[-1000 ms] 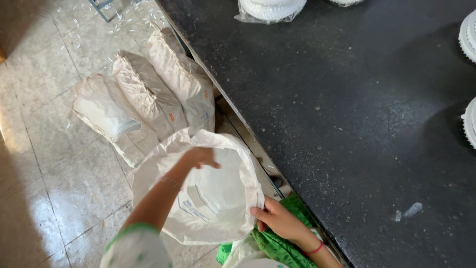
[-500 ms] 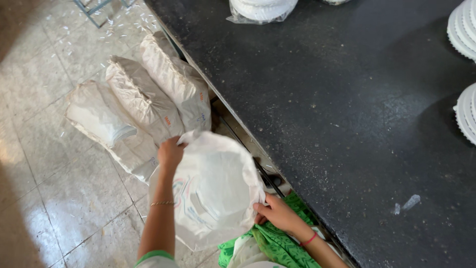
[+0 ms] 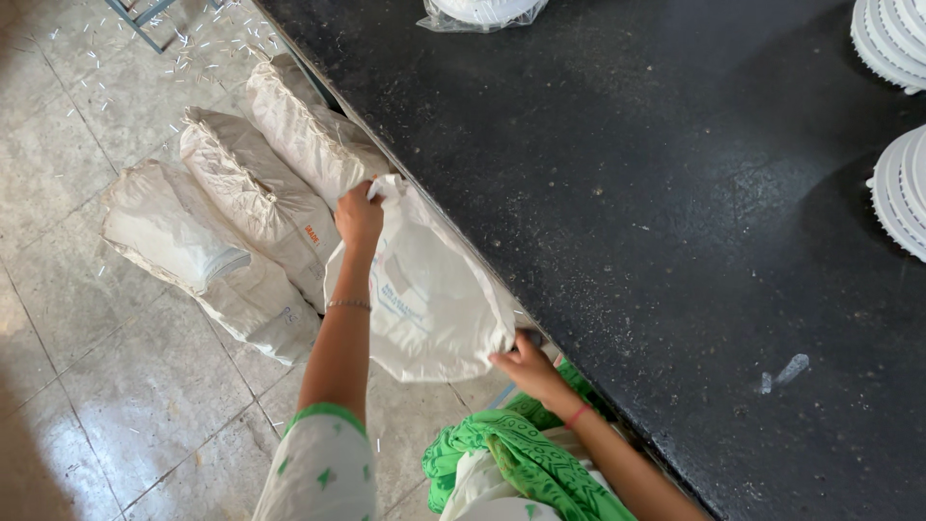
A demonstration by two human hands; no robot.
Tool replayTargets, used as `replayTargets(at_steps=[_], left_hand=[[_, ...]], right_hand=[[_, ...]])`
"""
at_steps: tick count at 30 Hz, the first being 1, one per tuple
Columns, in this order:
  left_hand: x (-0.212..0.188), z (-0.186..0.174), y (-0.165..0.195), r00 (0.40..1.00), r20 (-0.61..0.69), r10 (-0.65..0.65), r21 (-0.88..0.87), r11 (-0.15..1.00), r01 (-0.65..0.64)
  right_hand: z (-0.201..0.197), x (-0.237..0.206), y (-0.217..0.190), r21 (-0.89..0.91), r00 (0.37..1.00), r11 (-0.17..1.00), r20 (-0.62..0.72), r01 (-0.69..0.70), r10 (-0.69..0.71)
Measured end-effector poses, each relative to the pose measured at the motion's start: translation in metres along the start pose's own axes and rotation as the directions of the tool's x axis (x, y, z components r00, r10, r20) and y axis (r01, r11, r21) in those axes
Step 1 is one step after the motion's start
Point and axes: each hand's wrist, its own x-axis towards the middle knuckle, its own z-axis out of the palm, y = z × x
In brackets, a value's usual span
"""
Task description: The person picks white plastic disc-shaped parts from stacks on the workbench, fits two parts together, and slides the joined pair into a clear plastic bag, setting the wrapped assembly aside. They repeat this cycle, occasionally reaching for new parts or bags.
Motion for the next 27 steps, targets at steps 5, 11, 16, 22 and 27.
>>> replayTargets(at_steps=[5, 11, 16, 22, 27], left_hand=[[0.025, 0.018, 0.011, 0.998, 0.056, 0.01, 0.004, 1.0, -0.011], [0.015, 0.05, 0.02, 0.988, -0.11, 0.105, 0.301, 0.951, -0.067], [-0.065, 0.09, 0.017, 0.977, 0.213, 0.018, 0.073, 0.997, -0.034], [-0.158, 0.126, -0.011, 0.841, 0.542, -0.007, 0.196, 0.973, -0.118], [-0.128, 0.12, -0.019, 0.999, 0.029, -0.028, 0.127, 0.992, 0.025]], right_hand=[[-0.003, 0.012, -0.033, 0.106, 0.993, 0.988, 0.001, 0.114, -0.115], [-0.008, 0.006, -0.032, 0.077, 0.993, 0.997, 0.111, 0.028, -0.037], [-0.01, 0.009, 0.004, -0.118, 0.965, 0.99, 0.26, 0.076, -0.043], [-0.002, -0.018, -0.02, -0.23, 0.938, 0.956, 0.333, 0.182, -0.098], [-0.038, -0.106, -0.114, -0.23, 0.926, 0.918, 0.278, 0.323, -0.257]])
